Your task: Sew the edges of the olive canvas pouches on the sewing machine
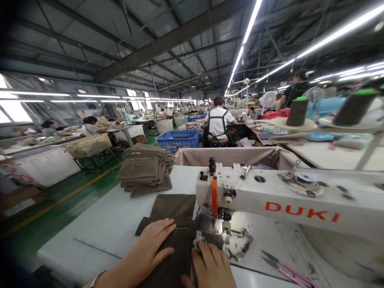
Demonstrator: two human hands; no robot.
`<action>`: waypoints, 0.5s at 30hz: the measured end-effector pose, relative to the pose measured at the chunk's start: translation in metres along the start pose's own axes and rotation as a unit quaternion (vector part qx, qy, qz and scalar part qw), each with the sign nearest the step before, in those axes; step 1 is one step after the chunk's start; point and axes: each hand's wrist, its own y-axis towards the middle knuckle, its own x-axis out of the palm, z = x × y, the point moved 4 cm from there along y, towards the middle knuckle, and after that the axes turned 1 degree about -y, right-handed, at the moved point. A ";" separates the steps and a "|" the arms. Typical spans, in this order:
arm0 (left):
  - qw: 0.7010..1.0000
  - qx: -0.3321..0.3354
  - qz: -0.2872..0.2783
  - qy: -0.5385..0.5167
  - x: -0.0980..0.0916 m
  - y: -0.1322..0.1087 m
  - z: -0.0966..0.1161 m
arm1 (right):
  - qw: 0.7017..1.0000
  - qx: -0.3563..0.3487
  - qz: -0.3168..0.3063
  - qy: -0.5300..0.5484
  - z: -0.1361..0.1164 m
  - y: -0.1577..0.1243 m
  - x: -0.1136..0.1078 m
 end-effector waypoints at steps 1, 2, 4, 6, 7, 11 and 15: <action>0.999 -0.026 -0.006 -0.026 0.003 0.006 -0.004 | 1.000 0.017 -0.009 0.012 -0.003 -0.001 0.001; 0.998 -0.047 -0.009 -0.047 0.003 0.014 -0.006 | 0.999 0.035 -0.018 0.031 -0.005 -0.001 0.002; 0.995 -0.069 -0.010 -0.073 -0.001 0.031 -0.006 | 0.994 0.077 -0.024 0.076 -0.008 -0.001 0.000; 0.994 -0.062 -0.018 -0.089 -0.006 0.044 0.001 | 0.984 0.125 -0.020 0.122 -0.008 -0.001 -0.003; 0.993 -0.055 -0.027 -0.100 -0.007 0.048 0.006 | 0.979 0.146 -0.018 0.142 -0.008 0.000 -0.004; 0.982 -0.053 -0.067 -0.167 -0.016 0.046 0.026 | 0.964 0.188 -0.004 0.187 -0.004 0.000 -0.018; 0.876 -0.077 -0.113 -0.462 -0.037 0.031 0.047 | 0.969 0.123 -0.001 0.214 -0.001 0.004 -0.053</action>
